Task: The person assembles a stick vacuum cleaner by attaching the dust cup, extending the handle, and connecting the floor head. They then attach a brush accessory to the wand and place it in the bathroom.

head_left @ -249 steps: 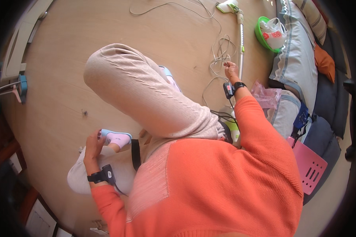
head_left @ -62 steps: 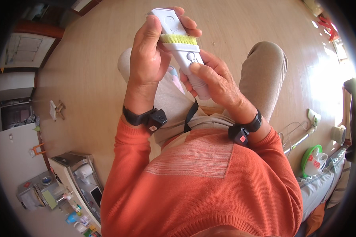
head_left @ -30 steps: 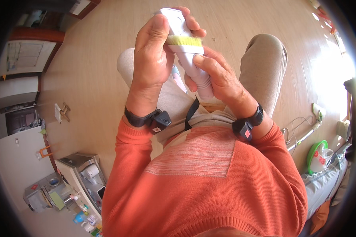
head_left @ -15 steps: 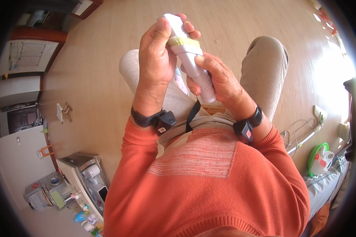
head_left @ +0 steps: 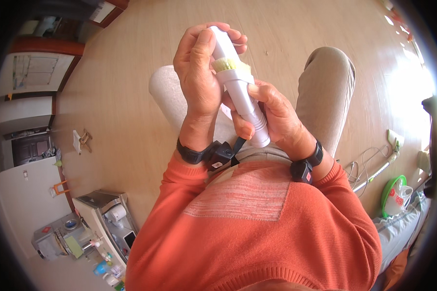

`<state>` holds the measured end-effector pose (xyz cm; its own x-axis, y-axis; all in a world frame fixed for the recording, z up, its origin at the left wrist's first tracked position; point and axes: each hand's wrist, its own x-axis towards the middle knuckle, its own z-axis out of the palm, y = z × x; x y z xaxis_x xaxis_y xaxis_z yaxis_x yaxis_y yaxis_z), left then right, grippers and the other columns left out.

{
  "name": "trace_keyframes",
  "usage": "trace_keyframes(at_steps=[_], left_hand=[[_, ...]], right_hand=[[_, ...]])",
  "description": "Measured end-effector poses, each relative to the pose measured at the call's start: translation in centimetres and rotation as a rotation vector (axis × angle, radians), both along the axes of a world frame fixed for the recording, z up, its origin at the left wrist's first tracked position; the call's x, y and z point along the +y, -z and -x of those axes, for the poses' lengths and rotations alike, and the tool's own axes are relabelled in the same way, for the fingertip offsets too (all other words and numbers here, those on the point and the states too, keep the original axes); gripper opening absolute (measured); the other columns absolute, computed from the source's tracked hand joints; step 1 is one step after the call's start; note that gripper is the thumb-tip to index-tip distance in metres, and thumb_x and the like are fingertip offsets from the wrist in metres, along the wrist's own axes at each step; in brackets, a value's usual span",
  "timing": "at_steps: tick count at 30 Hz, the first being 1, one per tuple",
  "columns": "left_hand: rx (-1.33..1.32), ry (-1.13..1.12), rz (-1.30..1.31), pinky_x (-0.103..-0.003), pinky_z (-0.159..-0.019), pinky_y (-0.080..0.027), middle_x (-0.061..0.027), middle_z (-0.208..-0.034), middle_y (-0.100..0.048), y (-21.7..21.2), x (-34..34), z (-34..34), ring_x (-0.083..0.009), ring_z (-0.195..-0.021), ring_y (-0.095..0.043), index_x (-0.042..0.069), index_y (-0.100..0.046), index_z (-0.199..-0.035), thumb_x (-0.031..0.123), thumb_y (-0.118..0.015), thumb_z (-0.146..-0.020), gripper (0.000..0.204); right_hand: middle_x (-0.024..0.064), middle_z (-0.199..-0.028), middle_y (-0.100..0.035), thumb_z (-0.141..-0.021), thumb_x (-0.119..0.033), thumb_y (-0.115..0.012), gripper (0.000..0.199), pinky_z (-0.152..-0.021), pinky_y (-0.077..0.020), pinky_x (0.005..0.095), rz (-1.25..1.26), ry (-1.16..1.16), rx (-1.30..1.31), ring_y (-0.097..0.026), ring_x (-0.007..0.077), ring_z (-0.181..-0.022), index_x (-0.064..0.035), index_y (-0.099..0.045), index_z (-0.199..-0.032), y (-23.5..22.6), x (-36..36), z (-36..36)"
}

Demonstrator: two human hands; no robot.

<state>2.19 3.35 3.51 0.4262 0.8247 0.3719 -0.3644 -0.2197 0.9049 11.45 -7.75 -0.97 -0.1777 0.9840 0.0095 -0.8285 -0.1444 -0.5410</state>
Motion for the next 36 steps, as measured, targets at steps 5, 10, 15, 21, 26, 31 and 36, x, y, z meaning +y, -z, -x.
trace_keyframes(at_steps=[5,10,15,21,26,31,36], left_hand=[[0.03,0.009,0.037,-0.039,-0.077,-0.059,-0.0136,-0.092,-0.065,0.6,-0.1,0.0,-0.0263,-0.085,-0.069,0.001,-0.059,-0.103,0.03,-0.043,-0.102,0.034],[0.047,0.054,0.076,-0.038,-0.074,-0.057,-0.0096,-0.094,-0.061,1.3,0.3,-0.1,-0.0248,-0.082,-0.068,0.003,-0.055,-0.106,0.033,-0.039,-0.105,0.034],[0.004,0.133,0.181,-0.038,-0.073,-0.056,-0.0072,-0.095,-0.058,1.8,1.9,0.4,-0.0234,-0.082,-0.065,0.004,-0.054,-0.107,0.032,-0.041,-0.105,0.032],[-0.052,0.366,0.435,-0.038,-0.077,-0.055,-0.0068,-0.093,-0.057,2.9,4.6,-0.6,-0.0221,-0.084,-0.061,0.004,-0.055,-0.11,0.034,-0.052,-0.102,0.031],[0.023,0.297,0.39,-0.04,-0.079,-0.056,-0.0056,-0.087,-0.057,3.7,4.1,-1.6,-0.0202,-0.081,-0.06,0.003,-0.056,-0.107,0.033,-0.05,-0.103,0.03],[0.178,0.189,0.226,-0.027,-0.068,-0.046,-0.0017,-0.084,-0.059,3.3,4.4,-2.3,-0.0114,-0.076,-0.054,0.002,-0.063,-0.099,0.032,-0.059,-0.1,0.031],[0.344,0.113,-0.011,-0.022,-0.065,-0.042,0.005,-0.077,-0.056,2.4,4.3,-3.2,-0.0061,-0.073,-0.052,0.005,-0.065,-0.092,0.034,-0.062,-0.1,0.03]], right_hand=[[0.0127,-0.067,-0.06,-0.099,-0.035,-0.046,0.04,-0.05,-0.0452,0.0302,0.029,0.002,0.039,-0.057,0.0192,-0.053,0.0034,-0.056,-0.105,0.6,-0.1,0.3],[0.0121,-0.067,-0.06,-0.101,-0.036,-0.048,0.043,-0.05,-0.0465,0.0301,0.072,-0.087,0.276,-0.057,0.0191,-0.054,0.0056,-0.056,-0.108,1.2,0.7,0.2],[0.0141,-0.084,-0.062,-0.102,-0.037,-0.051,0.046,-0.05,-0.0478,0.0275,0.035,-0.088,0.435,-0.06,0.0188,-0.06,0.0063,-0.052,-0.117,2.0,1.8,0.3],[0.0174,-0.095,-0.057,-0.101,-0.028,-0.048,0.045,-0.057,-0.0512,0.0293,-0.06,-0.216,0.756,-0.054,0.0146,-0.062,-0.0002,-0.039,-0.135,2.6,2.8,-0.4],[0.0108,-0.093,-0.052,-0.099,-0.031,-0.05,0.037,-0.063,-0.0506,0.0314,0.072,-0.027,0.569,-0.056,0.0166,-0.07,0.001,-0.046,-0.118,2.4,2.5,0.0],[0.0081,-0.09,-0.053,-0.094,-0.034,-0.053,0.043,-0.067,-0.0498,0.0338,0.095,-0.057,0.693,-0.052,0.0182,-0.079,0.0026,-0.049,-0.116,2.6,2.6,0.2],[0.0045,-0.086,-0.042,-0.092,-0.032,-0.054,0.042,-0.058,-0.0437,0.0286,-0.103,-0.356,1.074,-0.042,0.0166,-0.074,0.0042,-0.049,-0.113,3.5,2.6,-0.7]])
